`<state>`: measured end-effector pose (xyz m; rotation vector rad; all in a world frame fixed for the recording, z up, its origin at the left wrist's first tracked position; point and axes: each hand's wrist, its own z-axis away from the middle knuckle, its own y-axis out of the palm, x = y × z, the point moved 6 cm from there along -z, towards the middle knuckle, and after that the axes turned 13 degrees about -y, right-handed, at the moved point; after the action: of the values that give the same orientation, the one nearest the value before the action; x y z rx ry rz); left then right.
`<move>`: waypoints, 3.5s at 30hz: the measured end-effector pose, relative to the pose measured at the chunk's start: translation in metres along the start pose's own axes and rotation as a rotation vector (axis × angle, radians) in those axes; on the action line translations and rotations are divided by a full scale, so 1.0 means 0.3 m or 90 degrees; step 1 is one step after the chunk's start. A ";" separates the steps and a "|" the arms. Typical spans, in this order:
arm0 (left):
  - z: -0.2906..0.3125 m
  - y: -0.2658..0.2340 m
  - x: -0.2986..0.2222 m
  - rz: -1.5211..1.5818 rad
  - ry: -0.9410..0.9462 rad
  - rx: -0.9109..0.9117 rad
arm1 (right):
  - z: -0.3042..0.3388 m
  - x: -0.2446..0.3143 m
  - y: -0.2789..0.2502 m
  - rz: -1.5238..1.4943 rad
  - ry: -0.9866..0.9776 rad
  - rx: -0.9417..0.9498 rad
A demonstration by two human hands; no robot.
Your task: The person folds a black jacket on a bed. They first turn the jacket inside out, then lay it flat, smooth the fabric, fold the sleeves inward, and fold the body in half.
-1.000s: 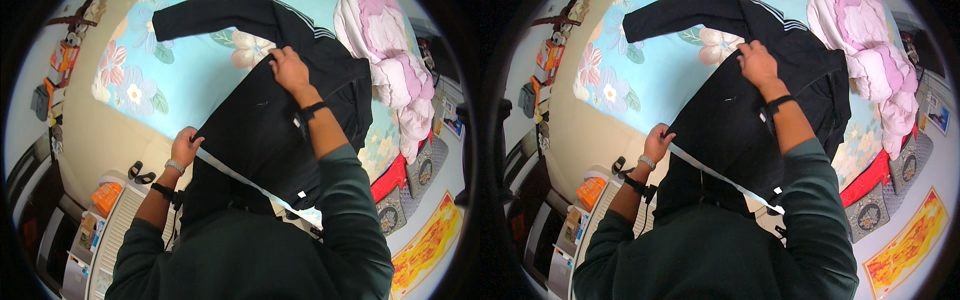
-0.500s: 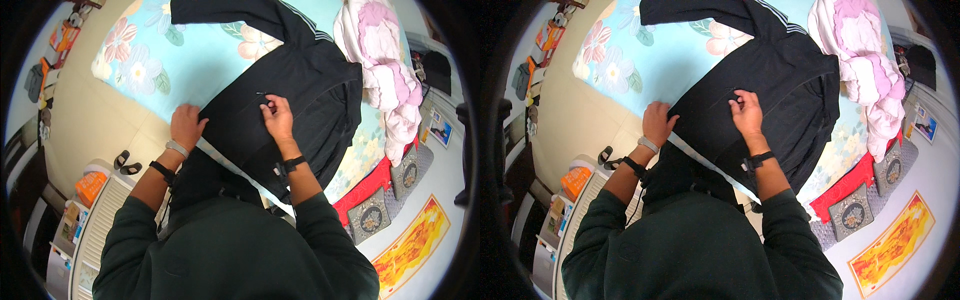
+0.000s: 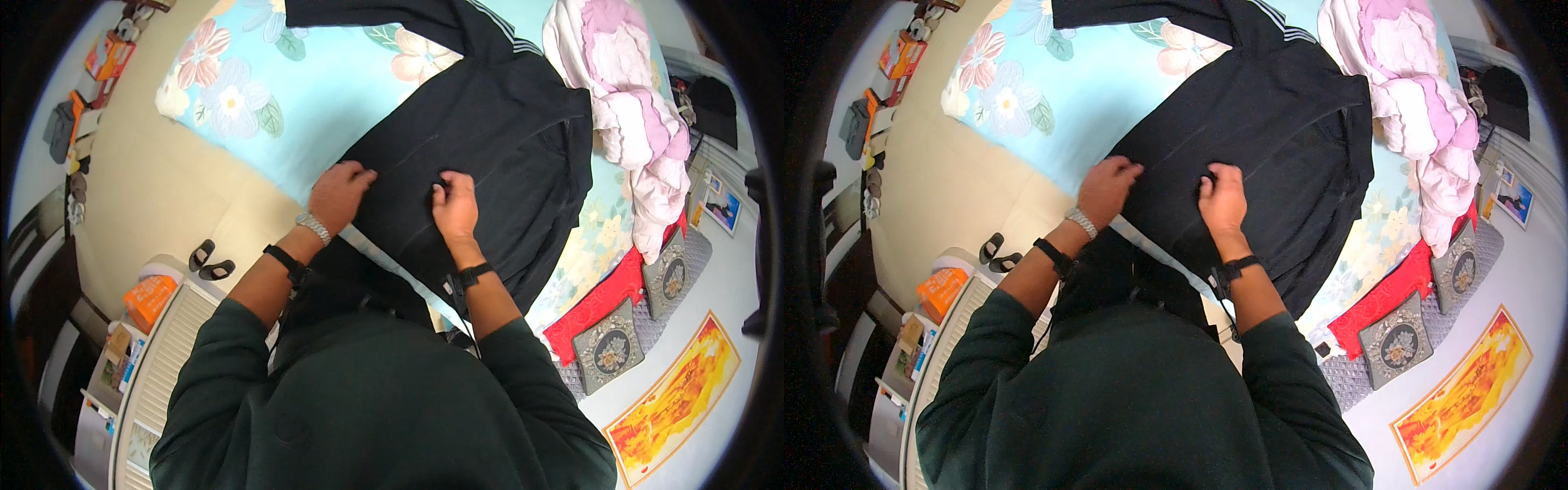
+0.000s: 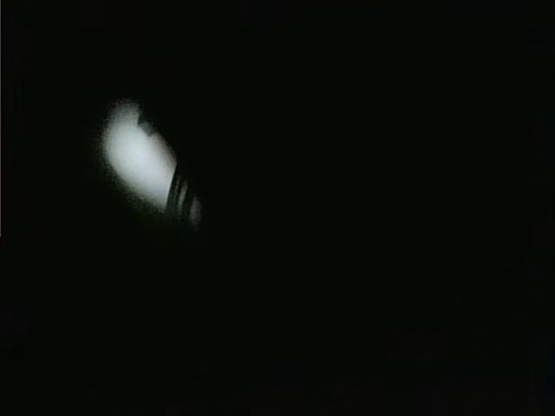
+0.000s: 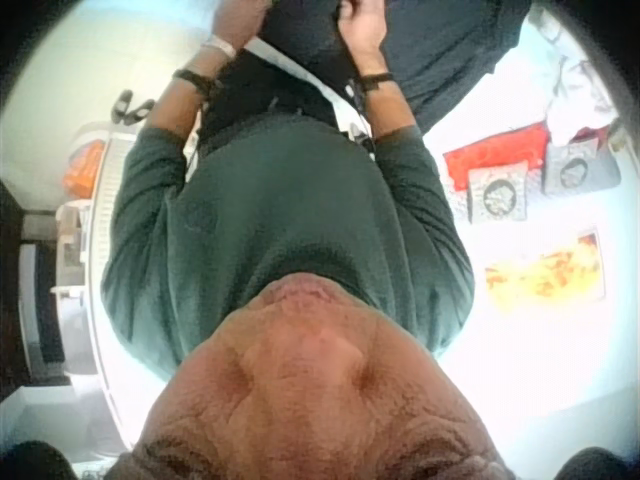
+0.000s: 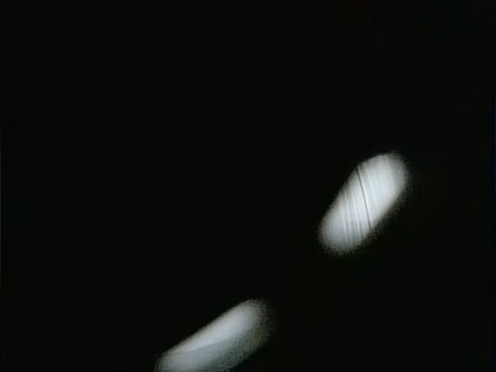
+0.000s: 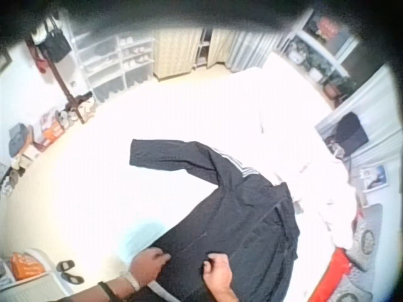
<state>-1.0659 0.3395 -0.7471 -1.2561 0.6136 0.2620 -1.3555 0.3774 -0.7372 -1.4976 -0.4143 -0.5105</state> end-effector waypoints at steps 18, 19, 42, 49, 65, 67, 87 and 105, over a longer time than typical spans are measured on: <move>0.038 0.043 0.430 0.461 -0.585 0.291 | 0.429 0.045 0.237 -0.675 0.689 0.042; 0.008 -0.024 0.383 0.276 -0.429 0.155 | 0.419 0.057 0.233 -0.754 0.653 0.014; 0.074 0.106 -0.250 -0.044 0.212 0.229 | 0.247 0.130 0.084 -0.732 0.509 0.168; -0.179 0.034 -0.012 1.038 -0.676 0.374 | 0.253 -0.052 -0.024 -0.851 0.536 -0.070; 0.133 0.032 -0.343 -0.075 0.341 0.421 | 0.310 -0.086 0.076 -1.042 0.703 -0.019; 0.223 0.108 -0.313 -0.232 0.337 0.599 | 0.340 -0.123 0.103 -0.995 0.788 -0.077; 0.025 0.066 0.241 0.062 -0.362 0.269 | 0.554 -0.189 0.156 -0.557 0.674 0.115; 0.079 0.058 0.094 -0.178 -0.160 0.224 | 0.089 -0.165 -0.154 -0.067 0.170 -0.275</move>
<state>-1.0450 0.3632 -0.7728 -0.9352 0.2479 0.0709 -1.4209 0.4070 -0.7254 -1.7954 -0.1769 -0.9147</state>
